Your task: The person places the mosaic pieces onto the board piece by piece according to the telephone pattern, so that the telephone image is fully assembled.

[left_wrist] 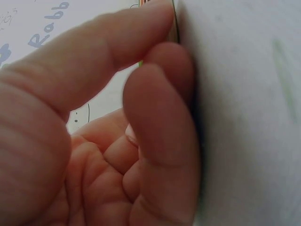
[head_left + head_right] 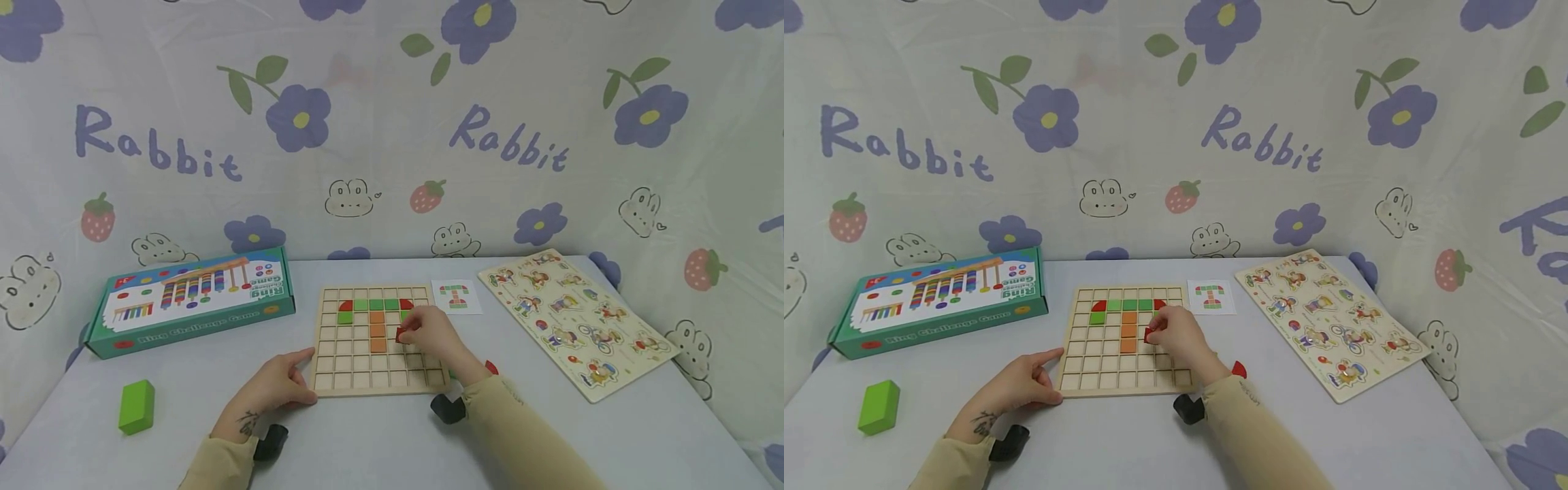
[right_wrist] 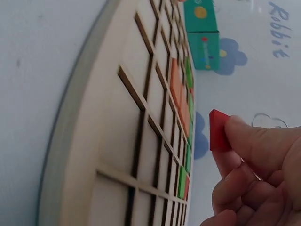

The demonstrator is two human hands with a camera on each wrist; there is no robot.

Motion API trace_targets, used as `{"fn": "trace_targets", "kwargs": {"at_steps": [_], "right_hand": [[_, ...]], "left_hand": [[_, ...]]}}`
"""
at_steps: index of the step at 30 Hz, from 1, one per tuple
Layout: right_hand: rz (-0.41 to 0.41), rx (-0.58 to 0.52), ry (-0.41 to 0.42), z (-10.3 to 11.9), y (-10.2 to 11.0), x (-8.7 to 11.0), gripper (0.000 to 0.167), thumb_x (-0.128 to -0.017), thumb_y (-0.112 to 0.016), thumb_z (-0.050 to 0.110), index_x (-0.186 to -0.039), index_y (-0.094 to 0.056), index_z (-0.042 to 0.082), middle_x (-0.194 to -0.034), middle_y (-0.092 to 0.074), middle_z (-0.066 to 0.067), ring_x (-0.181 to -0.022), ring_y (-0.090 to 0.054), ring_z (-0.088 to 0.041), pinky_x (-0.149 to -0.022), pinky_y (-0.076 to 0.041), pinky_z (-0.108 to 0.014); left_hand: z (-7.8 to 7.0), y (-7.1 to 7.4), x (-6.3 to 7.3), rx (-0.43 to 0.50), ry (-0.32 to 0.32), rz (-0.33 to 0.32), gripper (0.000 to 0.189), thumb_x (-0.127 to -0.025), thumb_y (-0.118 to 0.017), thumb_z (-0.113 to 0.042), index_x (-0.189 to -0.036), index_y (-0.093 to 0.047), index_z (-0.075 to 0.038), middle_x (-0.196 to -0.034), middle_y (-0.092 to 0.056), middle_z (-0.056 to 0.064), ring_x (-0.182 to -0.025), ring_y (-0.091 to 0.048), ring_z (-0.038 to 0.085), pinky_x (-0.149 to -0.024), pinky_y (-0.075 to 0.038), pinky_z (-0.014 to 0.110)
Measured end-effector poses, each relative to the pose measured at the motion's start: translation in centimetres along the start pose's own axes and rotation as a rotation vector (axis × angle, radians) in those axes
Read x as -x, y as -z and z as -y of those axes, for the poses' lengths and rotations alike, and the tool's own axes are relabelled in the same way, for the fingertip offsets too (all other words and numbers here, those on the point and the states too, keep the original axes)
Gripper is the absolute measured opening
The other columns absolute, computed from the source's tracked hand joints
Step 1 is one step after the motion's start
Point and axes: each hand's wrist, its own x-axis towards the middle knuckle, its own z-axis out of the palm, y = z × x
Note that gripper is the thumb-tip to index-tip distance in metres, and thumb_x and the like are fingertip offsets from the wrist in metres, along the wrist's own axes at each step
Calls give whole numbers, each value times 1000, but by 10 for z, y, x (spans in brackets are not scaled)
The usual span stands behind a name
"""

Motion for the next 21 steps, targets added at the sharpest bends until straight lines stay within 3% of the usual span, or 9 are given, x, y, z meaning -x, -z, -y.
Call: {"fn": "trace_targets", "kwargs": {"at_steps": [8,21], "right_hand": [[45,148,-34,3,-15,-3,6,-78,-69,6,-76,-66,10,-76,-59,0,-71,-50,-16,-63,-39,-28],[57,196,-61,3,-22,-5,3,-78,-70,10,-78,-67,10,-78,-60,0,-73,-52,-17,-62,-40,-28]], "left_hand": [[-1,0,0,8,-11,10,82,-65,-79,-3,-139,-42,-8,-58,-51,2,-49,-42,11,-48,-34,25],[-1,0,0,13,1,3,82,-65,-79,-3,-139,-43,-9,-59,-51,2,-49,-42,12,-48,-34,26]]}}
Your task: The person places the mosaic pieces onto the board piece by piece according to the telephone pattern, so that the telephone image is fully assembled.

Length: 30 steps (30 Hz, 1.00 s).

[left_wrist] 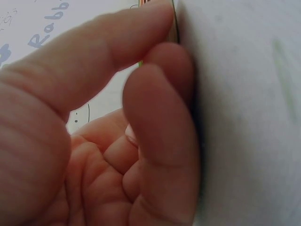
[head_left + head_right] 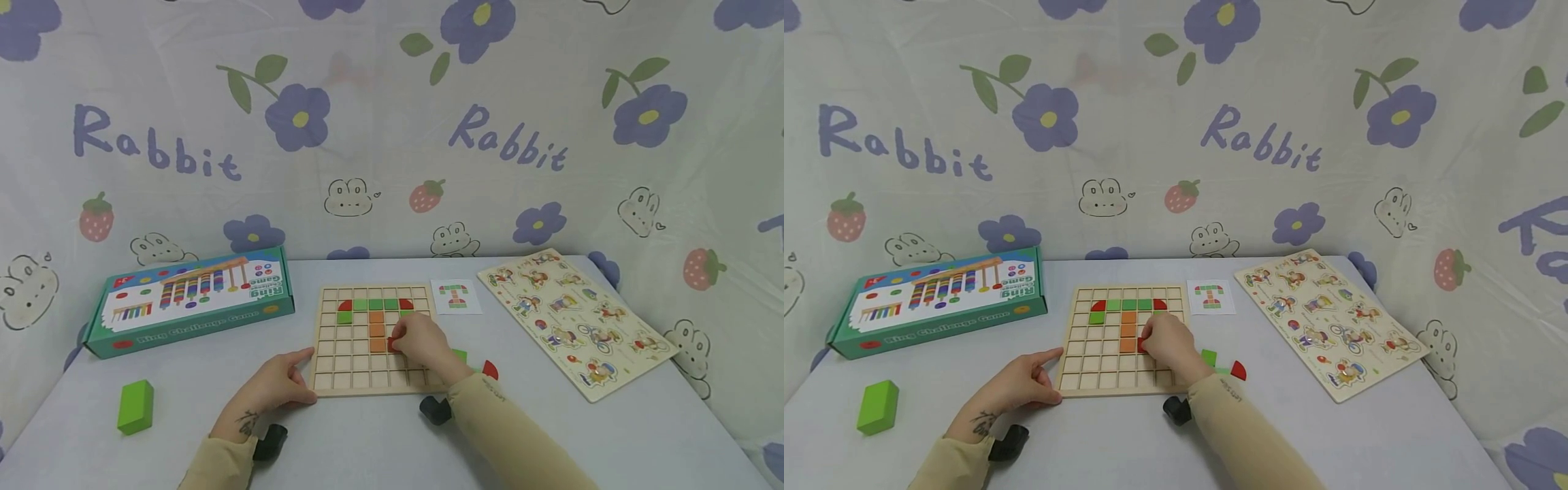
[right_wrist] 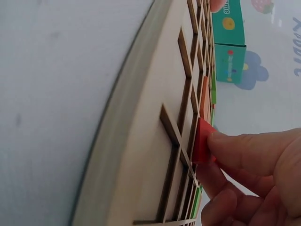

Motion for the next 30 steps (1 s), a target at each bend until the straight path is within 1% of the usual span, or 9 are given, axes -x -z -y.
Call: {"fn": "trace_targets", "kwargs": {"at_steps": [4,9,11,14,17,21,23,25,30], "right_hand": [[11,10,-13,1,-1,-1,6,-78,-70,14,-76,-66,11,-78,-60,0,-71,-52,-16,-61,-40,-28],[14,28,-33,3,-1,0,6,-79,-71,15,-79,-67,11,-80,-62,1,-73,-53,-15,-63,-41,-29],[12,37,-29,3,-1,1,7,-79,-70,16,-83,-68,10,-81,-62,0,-73,-53,-15,-63,-41,-29],[-5,38,-9,2,1,3,16,-79,-69,17,-93,-69,10,-85,-62,-1,-74,-53,-15,-62,-41,-29],[-20,-40,-1,-3,9,9,30,-80,-69,18,-108,-67,11,-94,-62,-5,-81,-54,-18,-65,-43,-30],[-21,-225,6,-16,28,21,43,-79,-71,14,-120,-61,10,-108,-62,-10,-93,-57,-21,-73,-48,-33],[-15,-296,9,-25,38,27,45,-78,-71,11,-121,-60,9,-111,-61,-12,-95,-58,-23,-75,-49,-34],[-16,-335,2,-35,46,33,45,-78,-71,9,-121,-59,7,-110,-62,-13,-96,-59,-24,-76,-50,-34],[-32,-369,-53,-62,64,47,44,-79,-70,8,-121,-58,5,-110,-62,-15,-95,-59,-24,-77,-49,-34]], "left_hand": [[0,0,-1,2,4,0,82,-65,-79,-3,-139,-43,-10,-59,-52,2,-50,-42,12,-48,-34,25],[-1,0,0,-6,-3,4,83,-65,-79,-4,-139,-42,-9,-59,-52,2,-50,-42,12,-48,-34,25],[-1,0,0,-10,-7,3,83,-65,-79,-4,-139,-42,-9,-59,-52,2,-50,-43,12,-48,-34,26],[0,0,0,-13,-7,0,83,-65,-79,-4,-139,-42,-9,-59,-52,3,-50,-42,12,-48,-34,26],[2,-1,0,-10,-5,1,83,-65,-80,-4,-139,-42,-9,-60,-52,3,-50,-42,12,-48,-34,26],[2,-1,-1,-8,-4,4,83,-65,-80,-5,-139,-43,-9,-60,-53,3,-50,-43,12,-48,-34,26],[2,-1,-1,-8,-4,5,83,-65,-80,-5,-139,-42,-9,-60,-53,3,-50,-43,12,-48,-34,26],[2,-1,-1,-7,-5,3,83,-65,-80,-5,-139,-42,-9,-60,-53,3,-50,-43,12,-48,-34,26],[3,0,-1,-8,-12,0,84,-65,-80,-4,-139,-42,-9,-61,-54,4,-50,-43,12,-48,-34,26]]}}
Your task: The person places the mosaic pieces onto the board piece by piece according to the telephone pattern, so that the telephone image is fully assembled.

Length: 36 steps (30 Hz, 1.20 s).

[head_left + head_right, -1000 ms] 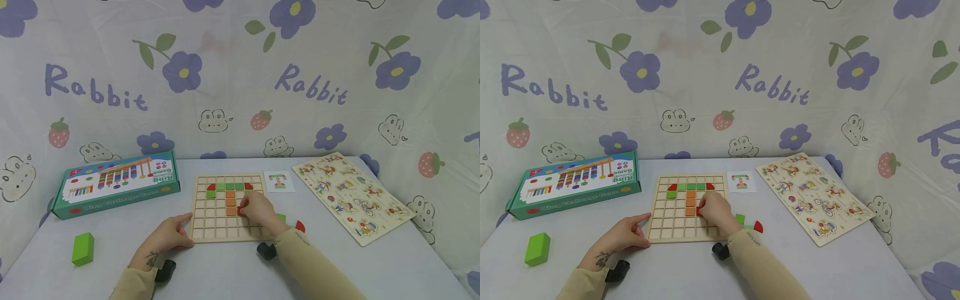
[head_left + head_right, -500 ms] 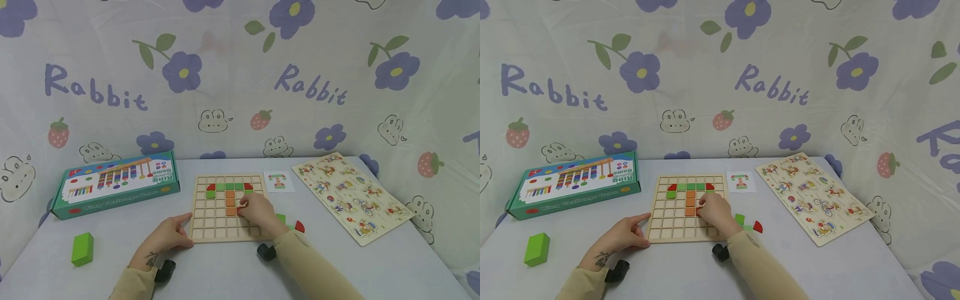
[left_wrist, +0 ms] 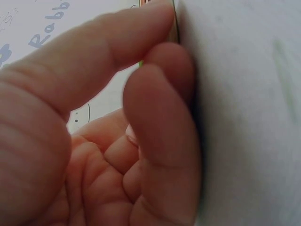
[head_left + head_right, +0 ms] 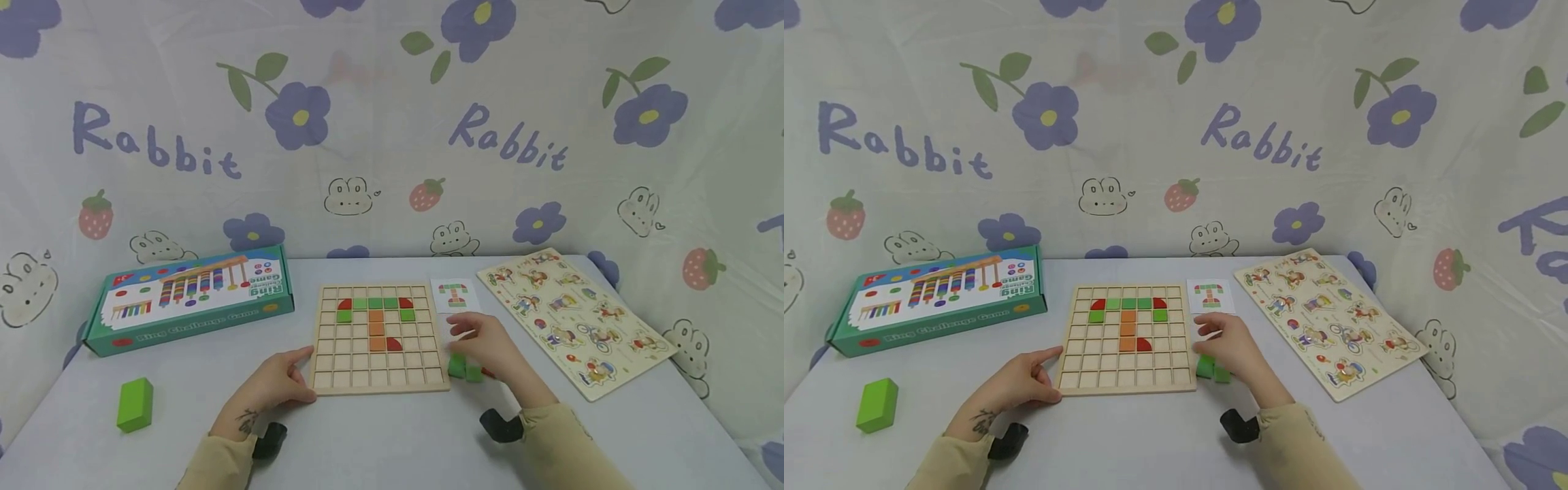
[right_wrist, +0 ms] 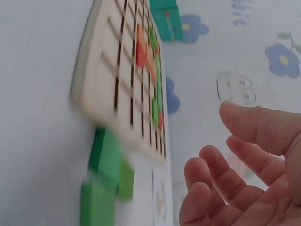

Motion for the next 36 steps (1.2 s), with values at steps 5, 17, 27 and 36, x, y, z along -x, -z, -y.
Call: {"fn": "trace_targets", "kwargs": {"at_steps": [5,17,27,36], "right_hand": [[-28,33,-51,-20,20,12,42,-80,-68,11,-121,-58,3,-110,-61,-17,-92,-58,-23,-71,-48,-30],[-61,183,-166,-44,30,24,34,-78,-69,12,-110,-63,2,-90,-61,-9,-81,-51,-21,-63,-41,-29],[-26,306,-195,-45,25,24,27,-76,-70,12,-100,-67,0,-87,-63,-8,-76,-53,-20,-62,-42,-30],[-14,337,-165,-45,22,24,16,-74,-69,9,-86,-61,4,-80,-58,-6,-72,-50,-20,-58,-39,-29]], "left_hand": [[1,0,-1,1,1,0,84,-65,-80,-4,-139,-42,-9,-61,-54,4,-50,-44,12,-49,-35,26],[1,0,-3,3,3,3,84,-65,-79,-3,-139,-42,-9,-60,-54,3,-49,-43,11,-48,-34,25],[0,1,0,20,-18,7,85,-64,-80,-3,-139,-41,-7,-59,-54,3,-49,-42,11,-48,-34,25],[-1,1,1,13,-24,9,84,-64,-80,-3,-139,-41,-7,-59,-54,3,-49,-42,11,-48,-34,25]]}}
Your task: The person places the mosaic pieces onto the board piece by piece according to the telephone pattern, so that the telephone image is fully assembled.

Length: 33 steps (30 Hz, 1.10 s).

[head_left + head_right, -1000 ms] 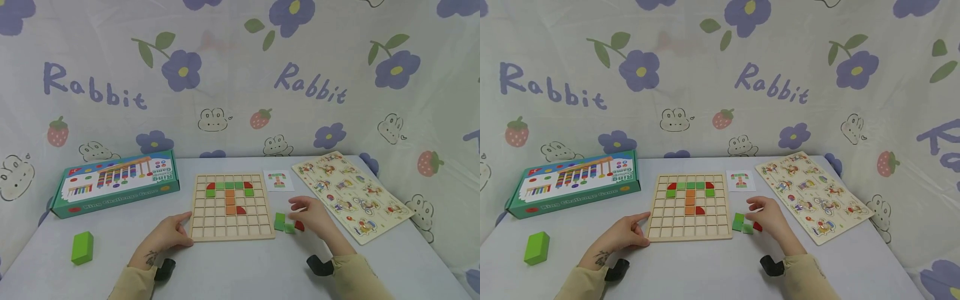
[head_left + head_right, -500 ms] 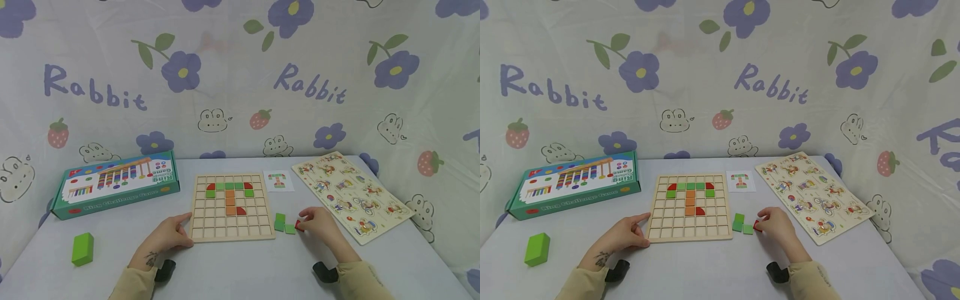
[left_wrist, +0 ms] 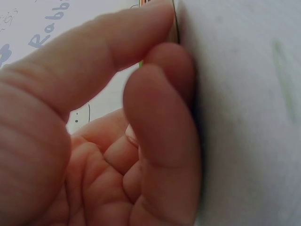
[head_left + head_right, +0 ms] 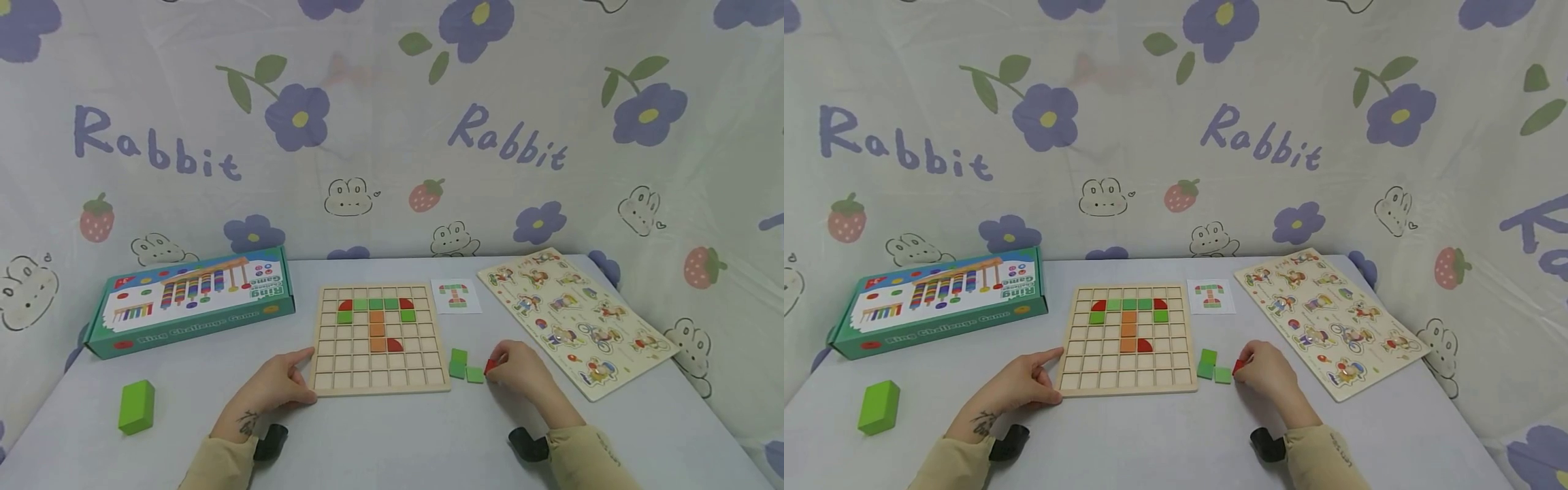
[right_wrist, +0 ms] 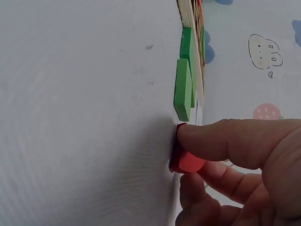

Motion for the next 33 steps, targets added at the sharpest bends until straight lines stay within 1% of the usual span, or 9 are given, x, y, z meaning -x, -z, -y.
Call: {"fn": "trace_targets", "kwargs": {"at_steps": [4,7,12,16,20,23,26,28,33], "right_hand": [[-1,12,-5,2,0,-2,14,-74,-69,11,-78,-56,6,-75,-55,-6,-69,-48,-19,-57,-38,-29],[-41,6,23,8,1,-7,13,-78,-68,13,-79,-56,6,-77,-56,-6,-70,-49,-19,-57,-38,-28],[-139,-59,164,35,-2,-19,14,-83,-66,15,-92,-60,7,-87,-62,-8,-75,-53,-19,-60,-42,-28],[-160,-119,298,68,-13,-26,19,-86,-64,14,-104,-65,7,-92,-65,-8,-74,-54,-17,-61,-43,-27],[-131,-108,401,101,-28,-29,24,-89,-60,11,-112,-65,7,-99,-66,-8,-68,-49,-15,-59,-42,-25],[-71,-53,454,120,-41,-33,25,-89,-59,8,-113,-65,6,-103,-65,-7,-70,-50,-14,-60,-42,-26],[-7,18,499,135,-52,-37,24,-89,-59,9,-111,-65,7,-100,-65,-5,-73,-53,-14,-62,-43,-26],[26,53,519,142,-58,-40,20,-88,-61,12,-107,-65,9,-96,-64,-2,-74,-53,-14,-63,-44,-27],[91,118,550,154,-72,-48,1,-85,-65,14,-86,-65,14,-85,-62,5,-77,-53,-13,-67,-43,-27]], "left_hand": [[1,-1,-1,8,25,0,84,-65,-79,-3,-139,-41,-8,-59,-54,3,-49,-42,11,-48,-34,25],[1,-2,-1,4,37,-3,84,-65,-80,-4,-139,-42,-9,-60,-54,3,-49,-43,12,-48,-34,25],[2,-3,-1,-9,38,-9,83,-65,-80,-4,-139,-42,-9,-60,-54,4,-50,-43,12,-48,-34,26],[2,-2,-1,-10,39,-9,83,-65,-80,-3,-139,-42,-8,-60,-54,4,-50,-43,12,-48,-34,26],[1,-3,0,-13,38,-9,82,-65,-79,-3,-139,-42,-8,-60,-54,4,-50,-43,12,-48,-35,25],[1,-2,0,-13,38,-9,82,-66,-79,-3,-139,-42,-8,-60,-54,4,-50,-43,12,-48,-35,25],[0,-2,-1,-17,38,-7,82,-66,-79,-4,-139,-42,-9,-60,-54,3,-50,-43,12,-49,-35,26],[0,-2,-1,-21,37,-7,82,-66,-79,-4,-139,-42,-9,-60,-54,3,-50,-44,12,-49,-35,26],[-1,-1,-1,-28,41,-6,83,-66,-79,-5,-139,-42,-10,-59,-53,2,-50,-44,13,-49,-35,26]]}}
